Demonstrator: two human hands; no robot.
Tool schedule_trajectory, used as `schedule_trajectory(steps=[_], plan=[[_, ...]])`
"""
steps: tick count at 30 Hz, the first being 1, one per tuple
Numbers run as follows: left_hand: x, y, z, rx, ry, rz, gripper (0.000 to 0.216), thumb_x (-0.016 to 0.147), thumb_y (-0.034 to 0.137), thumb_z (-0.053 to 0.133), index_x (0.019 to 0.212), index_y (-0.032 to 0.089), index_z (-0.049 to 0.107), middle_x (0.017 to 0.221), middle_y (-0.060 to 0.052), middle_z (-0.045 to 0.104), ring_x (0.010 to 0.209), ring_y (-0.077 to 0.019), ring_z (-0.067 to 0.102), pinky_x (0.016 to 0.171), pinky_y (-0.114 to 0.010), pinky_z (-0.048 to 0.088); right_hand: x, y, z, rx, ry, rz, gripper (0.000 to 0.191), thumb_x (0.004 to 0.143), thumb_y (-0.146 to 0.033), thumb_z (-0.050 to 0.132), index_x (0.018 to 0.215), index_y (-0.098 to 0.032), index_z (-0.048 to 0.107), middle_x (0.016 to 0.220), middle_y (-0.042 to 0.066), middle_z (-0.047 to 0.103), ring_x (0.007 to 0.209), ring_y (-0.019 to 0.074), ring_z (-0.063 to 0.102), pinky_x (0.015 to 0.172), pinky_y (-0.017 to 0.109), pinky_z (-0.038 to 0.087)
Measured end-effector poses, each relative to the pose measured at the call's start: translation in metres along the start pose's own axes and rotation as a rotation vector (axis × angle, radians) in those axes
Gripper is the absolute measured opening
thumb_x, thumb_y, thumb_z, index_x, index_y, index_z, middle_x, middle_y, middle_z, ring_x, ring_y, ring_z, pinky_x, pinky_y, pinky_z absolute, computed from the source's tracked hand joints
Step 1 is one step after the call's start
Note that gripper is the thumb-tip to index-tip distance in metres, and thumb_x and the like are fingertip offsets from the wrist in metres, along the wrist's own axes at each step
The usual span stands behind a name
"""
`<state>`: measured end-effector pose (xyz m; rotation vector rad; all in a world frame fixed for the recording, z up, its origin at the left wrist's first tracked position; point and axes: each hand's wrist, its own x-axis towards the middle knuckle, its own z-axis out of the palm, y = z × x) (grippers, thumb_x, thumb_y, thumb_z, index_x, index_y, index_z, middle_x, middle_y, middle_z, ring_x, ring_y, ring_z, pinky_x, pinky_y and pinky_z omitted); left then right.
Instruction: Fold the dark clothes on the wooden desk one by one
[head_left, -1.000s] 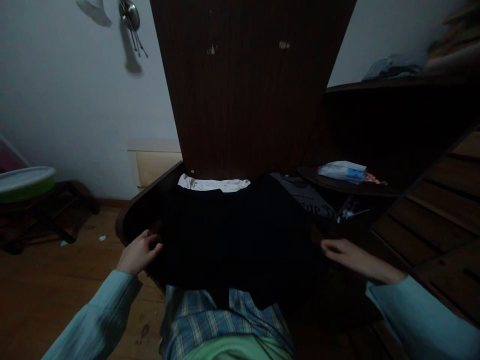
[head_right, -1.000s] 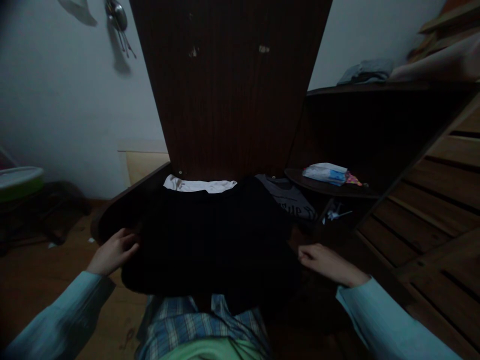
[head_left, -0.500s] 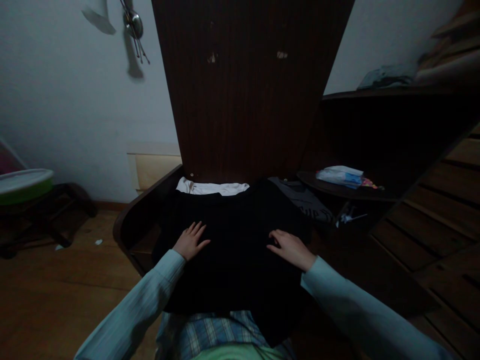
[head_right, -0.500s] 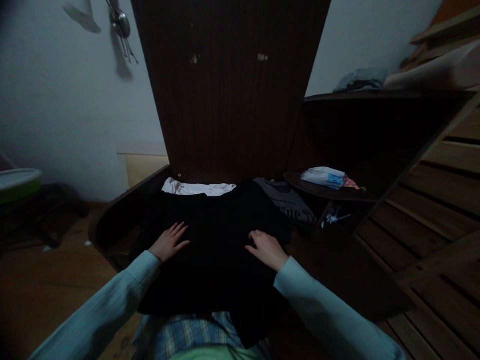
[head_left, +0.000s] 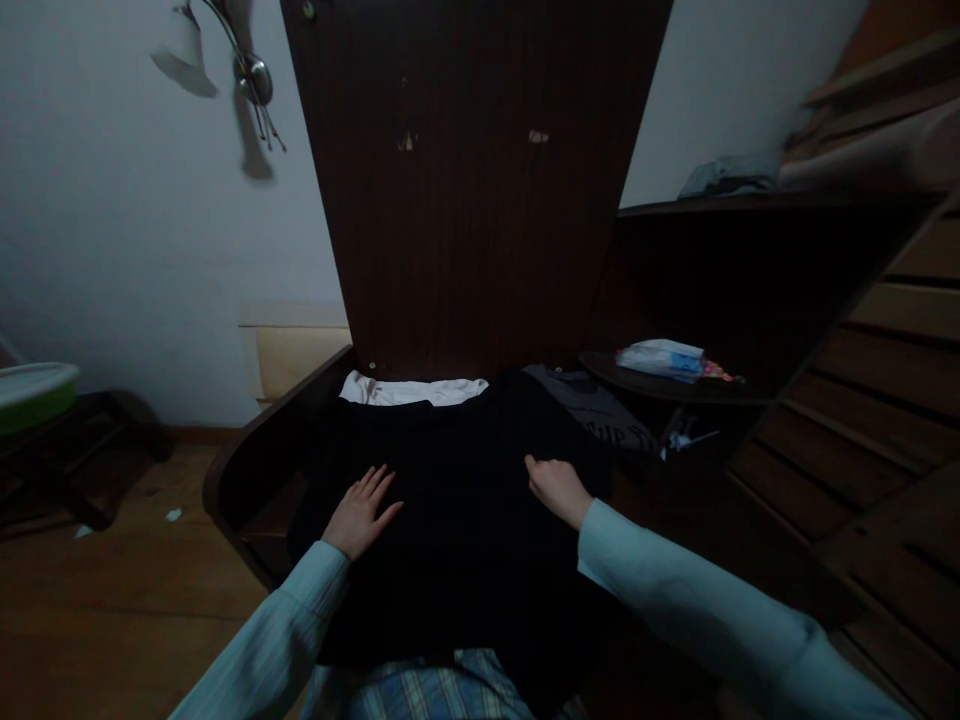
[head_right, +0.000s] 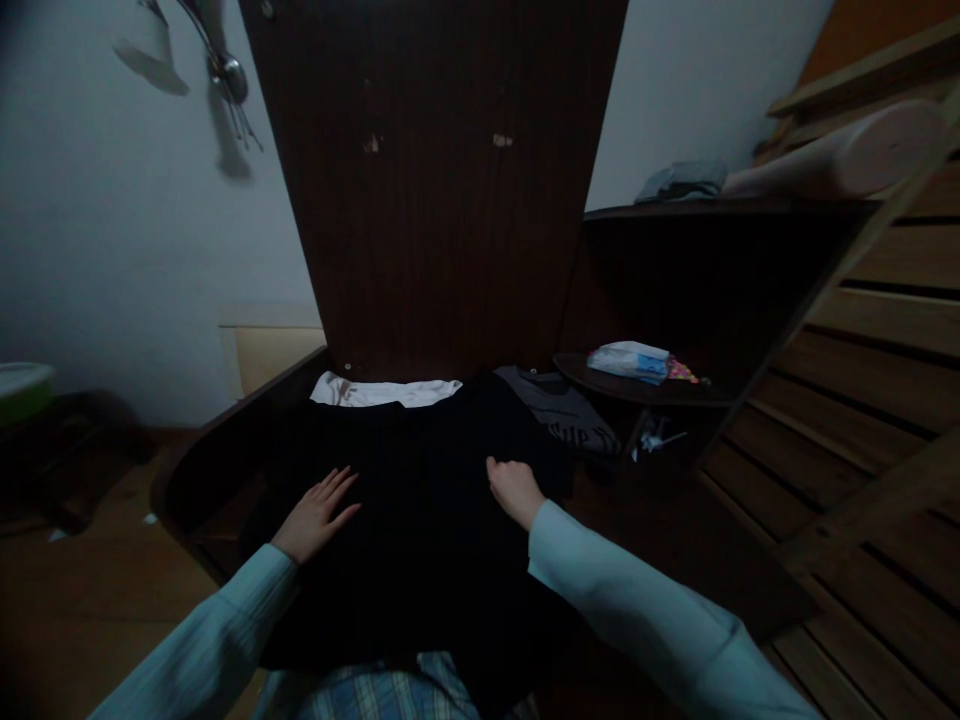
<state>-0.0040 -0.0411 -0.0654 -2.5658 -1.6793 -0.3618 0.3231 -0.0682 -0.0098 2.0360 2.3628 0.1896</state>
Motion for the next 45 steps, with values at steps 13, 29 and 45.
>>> schedule_trajectory(steps=[13,29,45], plan=[[0.0,0.009,-0.01,-0.062,-0.045,-0.026,0.057,0.082,0.051,0.032,0.126,0.017,0.04,0.136,-0.011,0.035,0.126,-0.0262,0.027,0.1,-0.044,0.029,0.031,0.167,-0.107,0.199,0.222,0.514,0.033,0.081,-0.024,0.041,0.103,0.0,0.047,0.097,0.026,0.056,0.084,0.0231,0.055,0.061,0.03,0.034],[0.011,0.03,-0.023,0.034,-0.167,-0.093,0.065,0.078,0.052,0.035,0.126,0.008,0.04,0.135,-0.017,0.035,0.124,-0.0321,0.029,0.098,-0.041,0.031,0.111,-0.014,-0.055,0.523,0.117,-0.053,0.017,0.07,-0.013,0.049,0.083,-0.016,0.059,0.087,0.005,0.061,0.082,0.0168,0.056,0.071,0.025,0.04],[-0.019,0.054,-0.049,-0.069,-0.181,0.083,0.068,0.07,0.067,0.039,0.118,0.02,0.052,0.119,-0.014,0.052,0.104,-0.0293,0.048,0.087,-0.041,0.04,0.162,-0.11,-0.042,0.898,-0.459,-0.156,0.018,0.074,-0.023,0.054,0.078,-0.01,0.066,0.07,0.004,0.065,0.058,0.0128,0.06,0.063,0.028,0.047]])
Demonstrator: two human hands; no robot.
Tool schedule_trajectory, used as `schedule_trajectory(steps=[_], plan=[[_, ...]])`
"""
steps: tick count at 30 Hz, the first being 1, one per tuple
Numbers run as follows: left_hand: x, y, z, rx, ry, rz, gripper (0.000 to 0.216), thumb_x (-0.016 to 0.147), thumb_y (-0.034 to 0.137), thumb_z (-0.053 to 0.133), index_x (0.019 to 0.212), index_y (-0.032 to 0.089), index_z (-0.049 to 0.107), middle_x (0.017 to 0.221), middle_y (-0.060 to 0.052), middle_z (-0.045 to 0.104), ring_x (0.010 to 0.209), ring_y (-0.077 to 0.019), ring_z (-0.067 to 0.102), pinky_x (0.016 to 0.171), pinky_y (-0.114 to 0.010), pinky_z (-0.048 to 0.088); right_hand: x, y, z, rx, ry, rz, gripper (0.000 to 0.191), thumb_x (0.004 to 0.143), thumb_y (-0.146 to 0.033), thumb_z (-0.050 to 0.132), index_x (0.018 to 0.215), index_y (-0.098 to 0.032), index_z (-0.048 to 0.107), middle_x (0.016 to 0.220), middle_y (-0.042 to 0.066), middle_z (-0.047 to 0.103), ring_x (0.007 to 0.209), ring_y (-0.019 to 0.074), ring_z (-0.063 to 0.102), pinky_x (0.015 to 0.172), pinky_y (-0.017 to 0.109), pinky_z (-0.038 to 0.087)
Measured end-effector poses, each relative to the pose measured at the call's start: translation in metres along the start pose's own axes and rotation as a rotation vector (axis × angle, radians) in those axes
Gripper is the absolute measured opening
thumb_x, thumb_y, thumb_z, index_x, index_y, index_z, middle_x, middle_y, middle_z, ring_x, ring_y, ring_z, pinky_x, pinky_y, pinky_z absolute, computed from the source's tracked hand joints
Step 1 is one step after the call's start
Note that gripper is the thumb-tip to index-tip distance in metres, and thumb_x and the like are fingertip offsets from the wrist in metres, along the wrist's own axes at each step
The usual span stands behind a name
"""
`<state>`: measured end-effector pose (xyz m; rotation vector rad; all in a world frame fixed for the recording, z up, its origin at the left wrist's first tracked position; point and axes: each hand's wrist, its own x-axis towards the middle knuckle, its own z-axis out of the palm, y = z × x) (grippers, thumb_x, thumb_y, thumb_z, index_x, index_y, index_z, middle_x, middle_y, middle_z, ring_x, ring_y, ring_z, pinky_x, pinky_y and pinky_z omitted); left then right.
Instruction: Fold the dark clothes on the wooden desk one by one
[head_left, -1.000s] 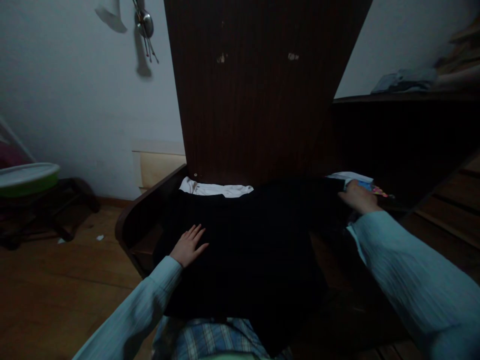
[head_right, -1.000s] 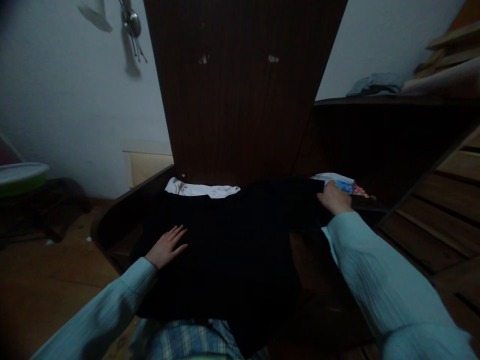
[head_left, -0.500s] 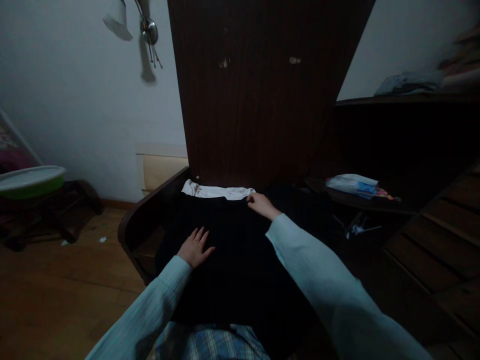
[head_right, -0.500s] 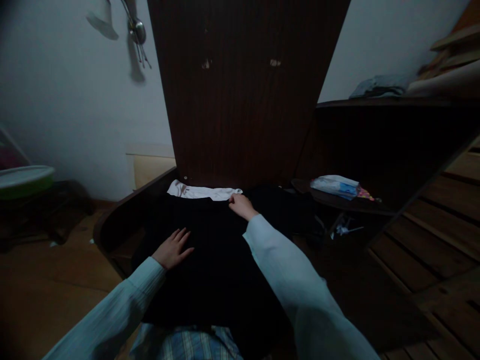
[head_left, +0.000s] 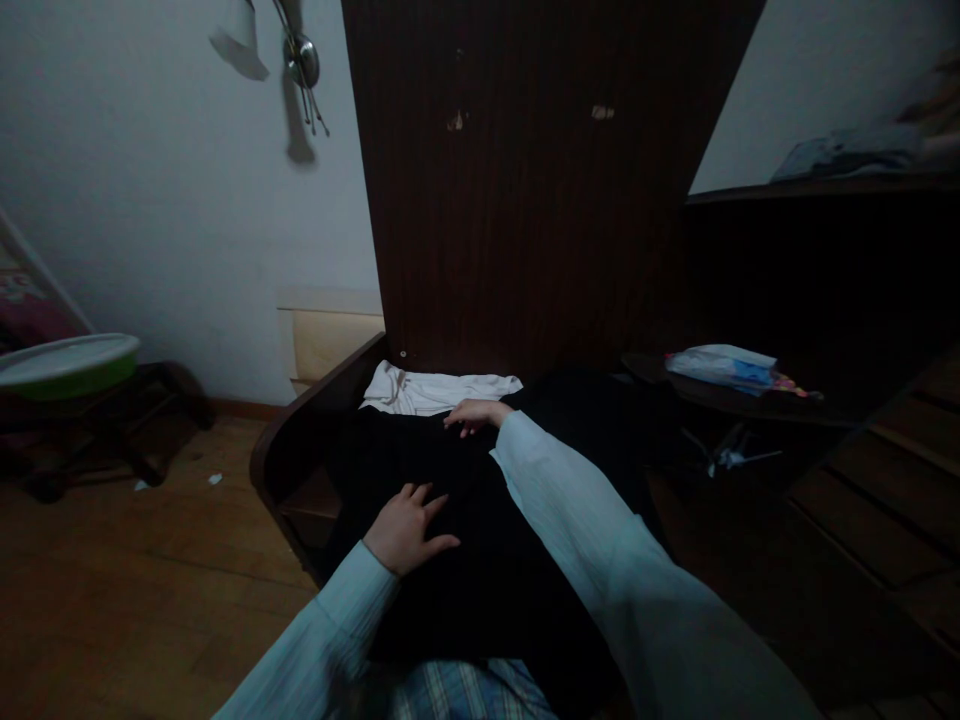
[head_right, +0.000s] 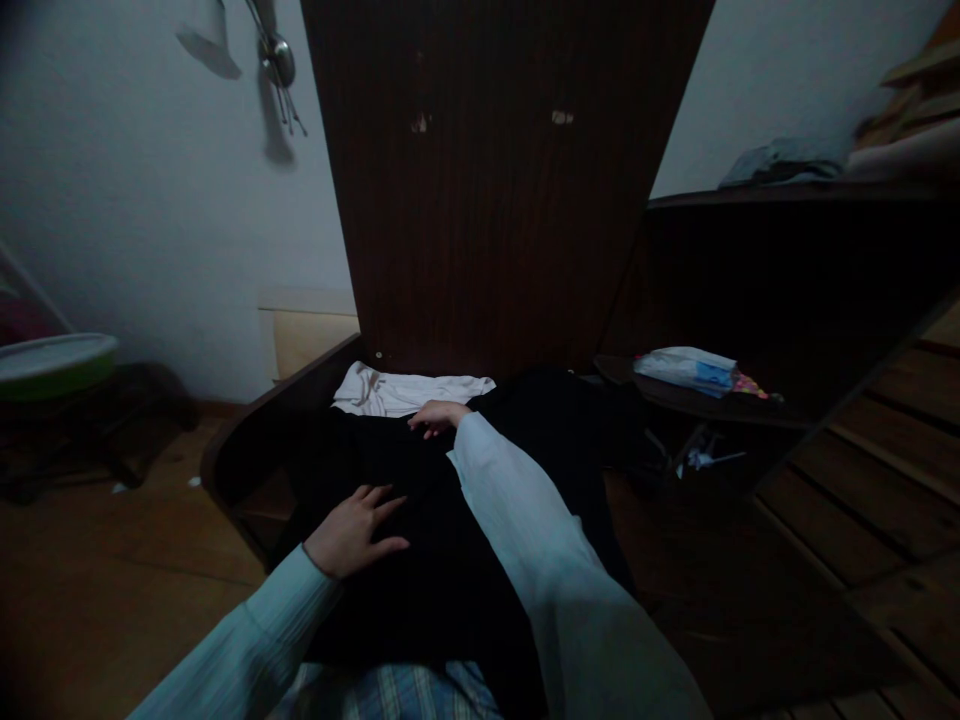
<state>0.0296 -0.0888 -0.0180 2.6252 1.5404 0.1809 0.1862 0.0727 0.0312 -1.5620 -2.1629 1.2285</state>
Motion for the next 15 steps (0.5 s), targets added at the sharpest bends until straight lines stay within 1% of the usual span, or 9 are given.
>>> schedule_trajectory(steps=[2,3,5,7,9,11,12,13,15], plan=[[-0.001,-0.002,0.0,-0.029,0.009,0.02,0.065,0.071,0.066,0.037,0.114,0.022,0.055,0.116,-0.012,0.054,0.101,-0.028,0.049,0.085,-0.041,0.041,-0.001,-0.004,-0.008,-0.013,-0.056,-0.01,0.017,0.072,-0.023,0.056,0.076,-0.01,0.067,0.069,0.003,0.065,0.062,0.0131,0.061,0.067,0.027,0.046],[0.0,-0.003,-0.001,-0.049,0.008,0.031,0.062,0.072,0.065,0.036,0.112,0.022,0.056,0.115,-0.011,0.055,0.101,-0.0269,0.05,0.085,-0.04,0.041,-0.001,-0.007,-0.013,-0.019,-0.043,-0.023,0.017,0.072,-0.023,0.056,0.077,-0.01,0.067,0.071,0.004,0.066,0.066,0.0142,0.061,0.069,0.027,0.046],[0.002,-0.008,-0.001,-0.092,0.0,0.045,0.057,0.076,0.062,0.034,0.109,0.022,0.058,0.112,-0.009,0.057,0.099,-0.0245,0.052,0.086,-0.038,0.042,0.004,-0.014,-0.022,-0.02,0.048,-0.059,0.021,0.075,-0.024,0.054,0.086,-0.011,0.066,0.082,0.007,0.066,0.078,0.0173,0.061,0.076,0.029,0.045],[0.004,-0.014,-0.004,-0.145,0.009,0.041,0.053,0.079,0.057,0.033,0.111,0.022,0.056,0.114,-0.008,0.056,0.101,-0.0222,0.052,0.088,-0.036,0.041,0.009,-0.018,-0.025,-0.019,0.212,-0.128,0.03,0.079,-0.028,0.049,0.104,-0.015,0.06,0.105,0.009,0.06,0.098,0.0189,0.055,0.087,0.031,0.04],[0.004,-0.021,-0.006,-0.202,0.045,0.019,0.051,0.081,0.053,0.033,0.115,0.021,0.052,0.118,-0.007,0.054,0.105,-0.0197,0.05,0.092,-0.032,0.04,0.01,-0.018,-0.018,-0.07,0.363,-0.201,0.044,0.079,-0.032,0.049,0.121,-0.02,0.046,0.127,0.01,0.044,0.114,0.0204,0.044,0.095,0.032,0.033],[0.002,-0.031,-0.009,-0.242,0.103,-0.025,0.048,0.082,0.05,0.034,0.114,0.021,0.051,0.12,-0.006,0.052,0.107,-0.0173,0.05,0.093,-0.029,0.039,0.007,-0.014,-0.002,-0.176,0.463,-0.24,0.061,0.075,-0.031,0.055,0.131,-0.022,0.031,0.139,0.013,0.022,0.121,0.0249,0.036,0.097,0.035,0.03],[0.001,-0.038,-0.01,-0.247,0.143,-0.06,0.045,0.082,0.049,0.034,0.112,0.021,0.053,0.118,-0.005,0.053,0.107,-0.0166,0.05,0.094,-0.028,0.039,0.004,-0.011,0.007,-0.231,0.473,-0.232,0.068,0.074,-0.031,0.056,0.134,-0.021,0.025,0.142,0.015,0.014,0.121,0.0274,0.034,0.096,0.036,0.031],[-0.001,-0.047,-0.011,-0.24,0.19,-0.111,0.042,0.082,0.048,0.033,0.108,0.022,0.055,0.116,-0.004,0.055,0.106,-0.0162,0.051,0.094,-0.028,0.039,0.0,-0.008,0.015,-0.272,0.473,-0.206,0.071,0.074,-0.031,0.056,0.135,-0.021,0.021,0.142,0.017,0.009,0.121,0.0295,0.034,0.095,0.037,0.032],[-0.005,-0.068,-0.012,-0.193,0.307,-0.257,0.037,0.083,0.044,0.033,0.101,0.021,0.057,0.112,-0.004,0.056,0.104,-0.017,0.052,0.094,-0.03,0.039,-0.009,-0.002,0.028,-0.329,0.471,-0.147,0.073,0.075,-0.033,0.055,0.136,-0.019,0.017,0.142,0.019,0.007,0.12,0.032,0.035,0.093,0.04,0.033]])
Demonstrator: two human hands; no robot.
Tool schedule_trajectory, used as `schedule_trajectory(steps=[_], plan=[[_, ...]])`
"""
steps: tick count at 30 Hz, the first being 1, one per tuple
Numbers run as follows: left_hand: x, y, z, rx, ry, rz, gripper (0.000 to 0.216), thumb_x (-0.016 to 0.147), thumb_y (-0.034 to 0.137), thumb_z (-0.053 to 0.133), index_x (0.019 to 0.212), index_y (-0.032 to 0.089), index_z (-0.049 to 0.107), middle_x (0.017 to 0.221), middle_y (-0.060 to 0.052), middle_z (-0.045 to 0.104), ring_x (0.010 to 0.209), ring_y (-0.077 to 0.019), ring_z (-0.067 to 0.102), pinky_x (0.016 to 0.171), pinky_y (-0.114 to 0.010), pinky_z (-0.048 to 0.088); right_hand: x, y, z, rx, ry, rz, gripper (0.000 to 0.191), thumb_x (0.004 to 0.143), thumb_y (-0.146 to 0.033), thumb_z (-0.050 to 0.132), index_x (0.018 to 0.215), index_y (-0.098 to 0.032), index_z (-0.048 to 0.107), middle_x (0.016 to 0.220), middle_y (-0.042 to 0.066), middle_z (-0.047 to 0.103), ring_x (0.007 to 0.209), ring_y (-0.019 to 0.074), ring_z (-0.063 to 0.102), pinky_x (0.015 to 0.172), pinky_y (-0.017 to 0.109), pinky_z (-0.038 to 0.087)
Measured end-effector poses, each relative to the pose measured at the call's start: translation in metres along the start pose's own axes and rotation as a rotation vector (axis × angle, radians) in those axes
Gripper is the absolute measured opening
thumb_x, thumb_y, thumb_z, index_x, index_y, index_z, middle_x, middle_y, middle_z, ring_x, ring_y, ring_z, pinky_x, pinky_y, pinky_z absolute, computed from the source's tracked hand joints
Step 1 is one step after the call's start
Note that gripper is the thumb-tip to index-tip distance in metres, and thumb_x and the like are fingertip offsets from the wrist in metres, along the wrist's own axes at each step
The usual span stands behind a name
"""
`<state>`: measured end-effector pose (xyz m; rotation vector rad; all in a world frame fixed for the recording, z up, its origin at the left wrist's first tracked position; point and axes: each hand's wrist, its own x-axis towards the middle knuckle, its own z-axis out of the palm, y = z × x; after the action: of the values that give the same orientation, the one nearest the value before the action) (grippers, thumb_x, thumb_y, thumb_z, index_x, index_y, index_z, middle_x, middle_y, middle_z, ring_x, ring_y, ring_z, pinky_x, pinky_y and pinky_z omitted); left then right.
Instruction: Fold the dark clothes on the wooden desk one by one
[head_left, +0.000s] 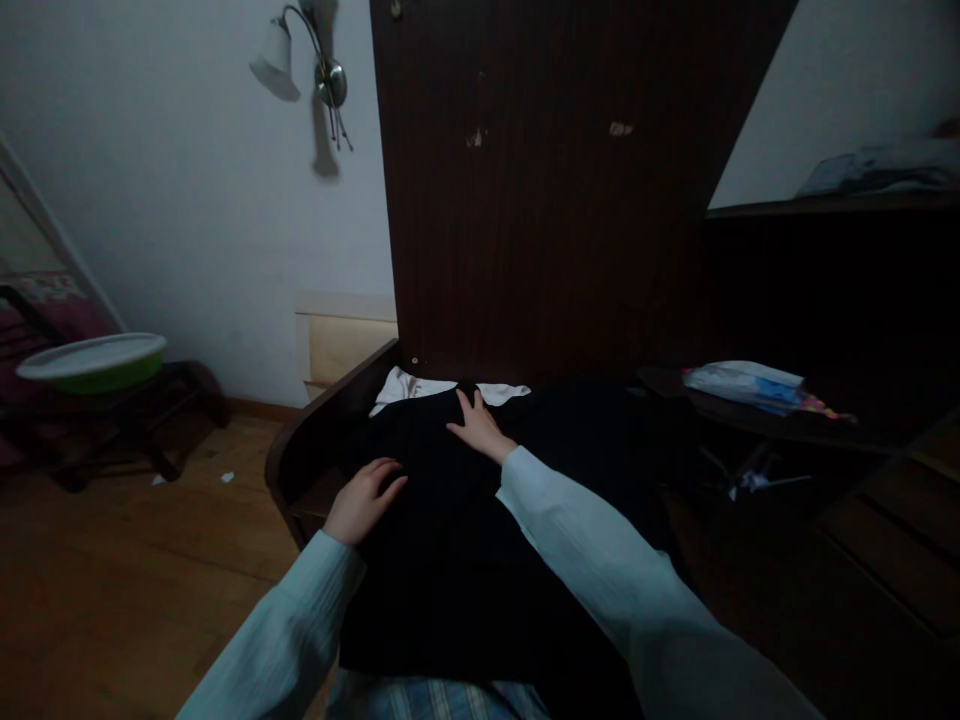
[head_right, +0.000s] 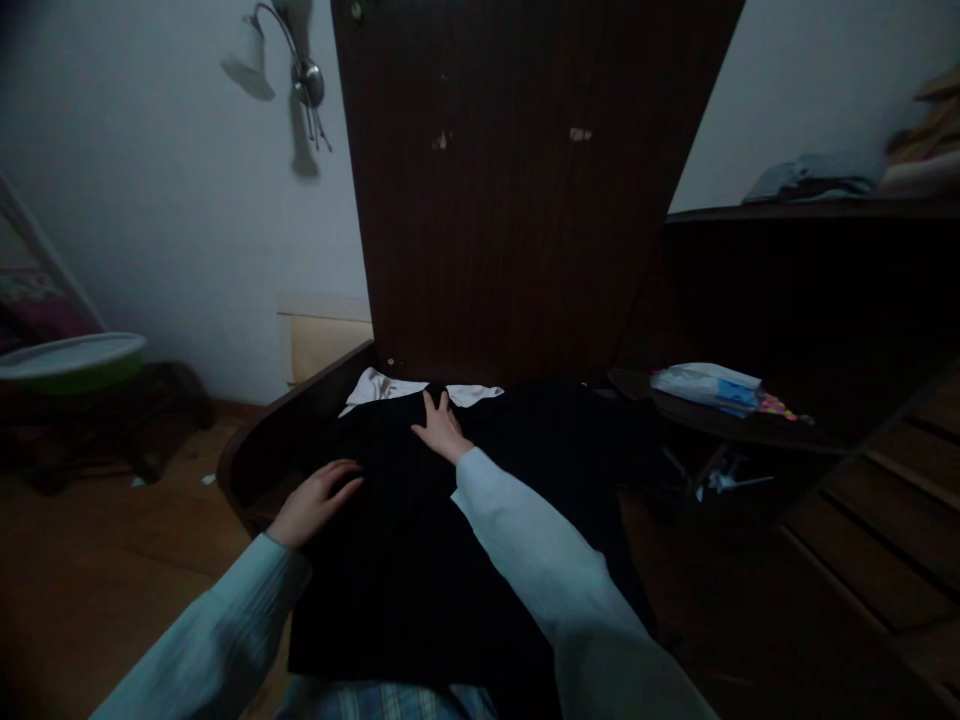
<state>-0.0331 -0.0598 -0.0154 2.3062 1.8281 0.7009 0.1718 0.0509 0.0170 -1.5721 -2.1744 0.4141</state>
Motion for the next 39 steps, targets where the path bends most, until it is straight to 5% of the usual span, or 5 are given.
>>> schedule_trajectory(steps=[6,18,24,29,39], plan=[[0.02,-0.052,-0.01,0.226,0.163,-0.344,0.039,0.08,0.033,0.037,0.111,0.012,0.049,0.116,-0.014,0.051,0.103,-0.0235,0.052,0.087,-0.034,0.043,-0.027,0.017,-0.011,-0.085,-0.022,-0.023,0.063,0.077,-0.034,0.051,0.132,-0.015,0.027,0.14,0.018,0.015,0.118,0.0306,0.038,0.093,0.038,0.034],[0.05,-0.043,-0.011,0.566,0.035,-0.247,0.038,0.081,0.01,0.028,0.109,0.016,0.053,0.102,-0.015,0.055,0.092,-0.026,0.055,0.066,-0.033,0.046,-0.137,0.104,-0.054,-0.174,-0.065,-0.121,0.017,0.078,-0.03,0.046,0.083,-0.017,0.057,0.083,0.006,0.057,0.073,0.0157,0.055,0.067,0.026,0.042],[0.049,-0.043,-0.009,0.66,0.262,-0.077,0.035,0.078,0.008,0.033,0.105,0.011,0.055,0.117,-0.019,0.048,0.107,-0.0298,0.044,0.083,-0.041,0.04,-0.2,0.167,-0.086,-0.12,0.198,0.242,0.023,0.076,-0.041,0.044,0.066,-0.021,0.05,0.06,0.0,0.054,0.056,0.0144,0.052,0.052,0.025,0.036],[0.05,-0.054,0.006,0.538,0.204,0.095,0.039,0.074,0.009,0.036,0.11,0.008,0.052,0.116,-0.017,0.051,0.109,-0.0256,0.045,0.092,-0.035,0.036,-0.225,0.198,-0.084,-0.108,0.302,0.474,0.029,0.066,-0.05,0.05,0.062,-0.021,0.049,0.059,0.0,0.055,0.055,0.0157,0.053,0.05,0.025,0.035],[0.054,-0.079,0.021,0.254,0.158,-0.192,0.042,0.08,0.027,0.031,0.112,0.005,0.047,0.113,-0.016,0.055,0.108,-0.0227,0.049,0.093,-0.034,0.038,-0.225,0.185,-0.097,0.633,0.588,0.504,0.025,0.058,-0.043,0.059,0.068,-0.02,0.06,0.068,0.004,0.065,0.068,0.0215,0.061,0.06,0.031,0.047]])
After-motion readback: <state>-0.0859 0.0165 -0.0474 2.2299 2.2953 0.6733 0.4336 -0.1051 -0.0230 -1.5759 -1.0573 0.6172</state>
